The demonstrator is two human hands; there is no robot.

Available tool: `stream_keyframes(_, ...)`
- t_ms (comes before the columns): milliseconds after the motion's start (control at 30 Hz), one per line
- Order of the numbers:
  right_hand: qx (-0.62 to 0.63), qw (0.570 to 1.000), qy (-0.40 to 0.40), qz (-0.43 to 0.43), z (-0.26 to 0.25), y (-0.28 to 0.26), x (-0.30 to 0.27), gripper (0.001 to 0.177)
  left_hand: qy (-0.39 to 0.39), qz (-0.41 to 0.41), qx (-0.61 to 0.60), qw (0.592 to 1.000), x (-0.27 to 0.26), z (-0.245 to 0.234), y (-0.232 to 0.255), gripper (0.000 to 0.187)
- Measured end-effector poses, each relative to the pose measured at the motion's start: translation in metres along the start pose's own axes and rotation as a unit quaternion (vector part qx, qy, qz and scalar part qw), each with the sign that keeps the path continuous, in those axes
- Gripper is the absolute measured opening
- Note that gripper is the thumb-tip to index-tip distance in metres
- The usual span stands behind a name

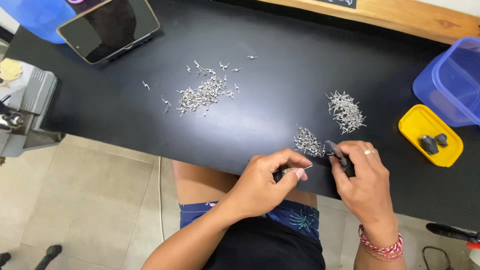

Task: The person uses pliers to trim small metal wire pins one by one, picking each from a pile on the table and cutting off the excess length. The trimmed pieces are placed into a separate pile on the table.

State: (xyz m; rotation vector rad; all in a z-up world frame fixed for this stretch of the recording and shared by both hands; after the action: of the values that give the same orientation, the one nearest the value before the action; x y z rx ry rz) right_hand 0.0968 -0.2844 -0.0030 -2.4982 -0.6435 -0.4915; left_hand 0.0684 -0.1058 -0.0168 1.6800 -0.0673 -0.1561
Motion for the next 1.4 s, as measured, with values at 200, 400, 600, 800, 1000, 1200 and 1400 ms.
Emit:
stream_keyframes(200, -0.009, 1.0, 0.006, -0.006, 0.0, 0.008, -0.001, 0.013, 0.001, 0.021, 0.009, 1.0, 0.0, 0.001, -0.003, 0.021)
stream_keyframes(400, -0.011, 0.999, 0.016, 0.032, -0.006, 0.013, -0.004, 0.008, -0.004, 0.01, 0.014, 1.0, -0.001, 0.0, -0.003, 0.023)
stream_keyframes(600, 0.301, 0.93, 0.101, 0.183, -0.013, 0.026, -0.008, 0.024, 0.046, 0.093, 0.004, 0.995, -0.002, 0.004, 0.002, 0.018)
stream_keyframes(800, 0.497, 0.848, 0.033, 0.18, -0.002, -0.012, 0.0, 0.028, 0.046, 0.168, 0.041, 0.984, -0.007, 0.011, 0.028, 0.017)
stream_keyframes(1000, 0.523, 0.835, 0.025, 0.172, 0.0, -0.013, 0.002, 0.025, 0.055, 0.16, 0.084, 0.982, -0.006, 0.009, 0.023, 0.02)
stream_keyframes(1200, 0.421, 0.889, -0.021, 0.176, -0.002, -0.017, -0.002, 0.02, 0.058, 0.169, 0.085, 0.98, -0.008, 0.012, 0.023, 0.02)
stream_keyframes(1400, 0.444, 0.879, 0.007, 0.175, -0.003, -0.021, 0.001, 0.022, 0.065, 0.165, 0.121, 0.977, -0.009, 0.008, 0.023, 0.023)
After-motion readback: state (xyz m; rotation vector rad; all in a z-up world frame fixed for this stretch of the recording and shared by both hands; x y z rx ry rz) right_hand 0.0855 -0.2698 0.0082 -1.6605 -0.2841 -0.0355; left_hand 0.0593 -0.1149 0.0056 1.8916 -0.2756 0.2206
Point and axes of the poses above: each hand's wrist, its own x-axis towards the middle knuckle, its own z-axis out of the palm, y = z × x, the point moved 8 cm from there along x, towards the middle knuckle, and after that the axes turned 5 degrees about y, right-handed, at the moved point
